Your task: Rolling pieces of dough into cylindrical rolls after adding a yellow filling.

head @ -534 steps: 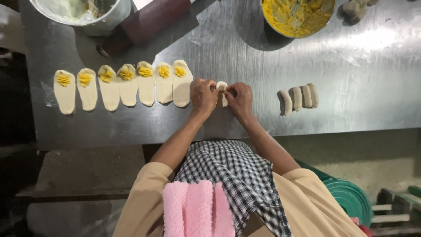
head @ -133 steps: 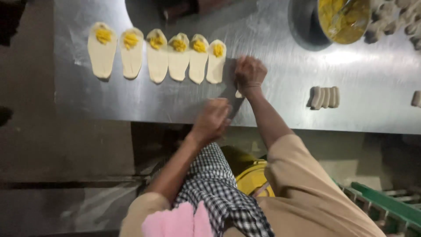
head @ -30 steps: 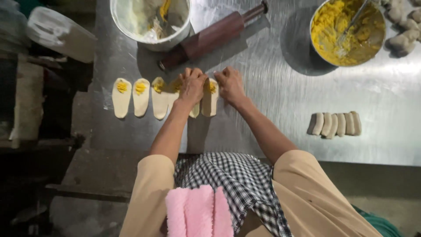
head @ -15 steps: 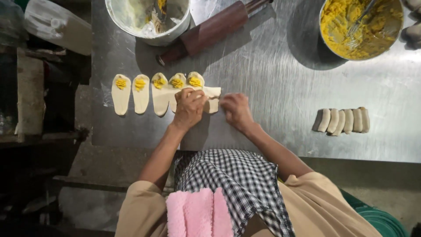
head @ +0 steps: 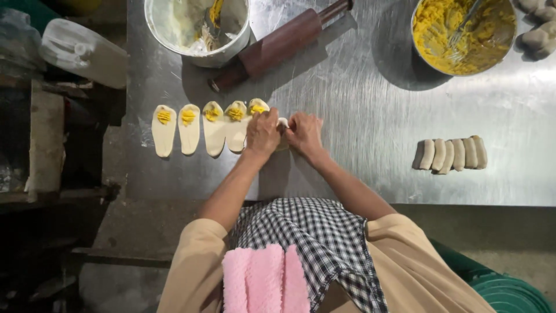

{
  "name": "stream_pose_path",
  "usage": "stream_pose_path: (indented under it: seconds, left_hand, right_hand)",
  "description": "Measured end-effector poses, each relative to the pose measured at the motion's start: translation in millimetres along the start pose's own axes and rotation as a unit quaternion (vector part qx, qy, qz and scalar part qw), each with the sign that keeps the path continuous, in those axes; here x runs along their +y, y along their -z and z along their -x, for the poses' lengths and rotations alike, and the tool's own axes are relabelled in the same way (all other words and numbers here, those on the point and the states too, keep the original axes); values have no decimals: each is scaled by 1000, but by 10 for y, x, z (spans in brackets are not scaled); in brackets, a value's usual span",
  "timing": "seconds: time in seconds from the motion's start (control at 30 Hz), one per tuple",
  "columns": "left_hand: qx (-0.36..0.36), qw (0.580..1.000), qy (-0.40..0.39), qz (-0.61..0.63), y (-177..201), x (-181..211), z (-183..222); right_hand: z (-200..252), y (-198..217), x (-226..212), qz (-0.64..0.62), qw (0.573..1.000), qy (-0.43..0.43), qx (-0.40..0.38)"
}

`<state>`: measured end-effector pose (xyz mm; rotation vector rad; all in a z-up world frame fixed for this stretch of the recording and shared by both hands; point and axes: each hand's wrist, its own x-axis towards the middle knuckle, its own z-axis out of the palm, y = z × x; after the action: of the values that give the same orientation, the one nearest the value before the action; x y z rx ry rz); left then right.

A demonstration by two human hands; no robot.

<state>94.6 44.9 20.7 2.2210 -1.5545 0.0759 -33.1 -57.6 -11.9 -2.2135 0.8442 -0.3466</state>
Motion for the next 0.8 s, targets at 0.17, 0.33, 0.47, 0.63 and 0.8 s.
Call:
stream_pose_path:
  seconds: [0.17, 0.33, 0.47, 0.63, 0.8]
  left_hand:
    - [21, 963, 181, 197, 150, 235, 52]
    - [-39, 873, 315, 371, 278, 322, 208]
    - [30, 969, 82, 232, 50, 210, 419]
    - [12, 992, -13, 122, 303, 170, 508]
    - [-38, 991, -104, 76, -449, -160, 956]
  right_hand:
    - [214, -184, -54, -30, 990, 21, 133]
    - [442, -164, -231, 7, 980, 75, 183]
    - [549, -88, -370, 81, 976, 127, 157]
    - [122, -96, 50, 130, 982, 125, 57]
    - [-569, -230, -395, 58, 981, 55, 174]
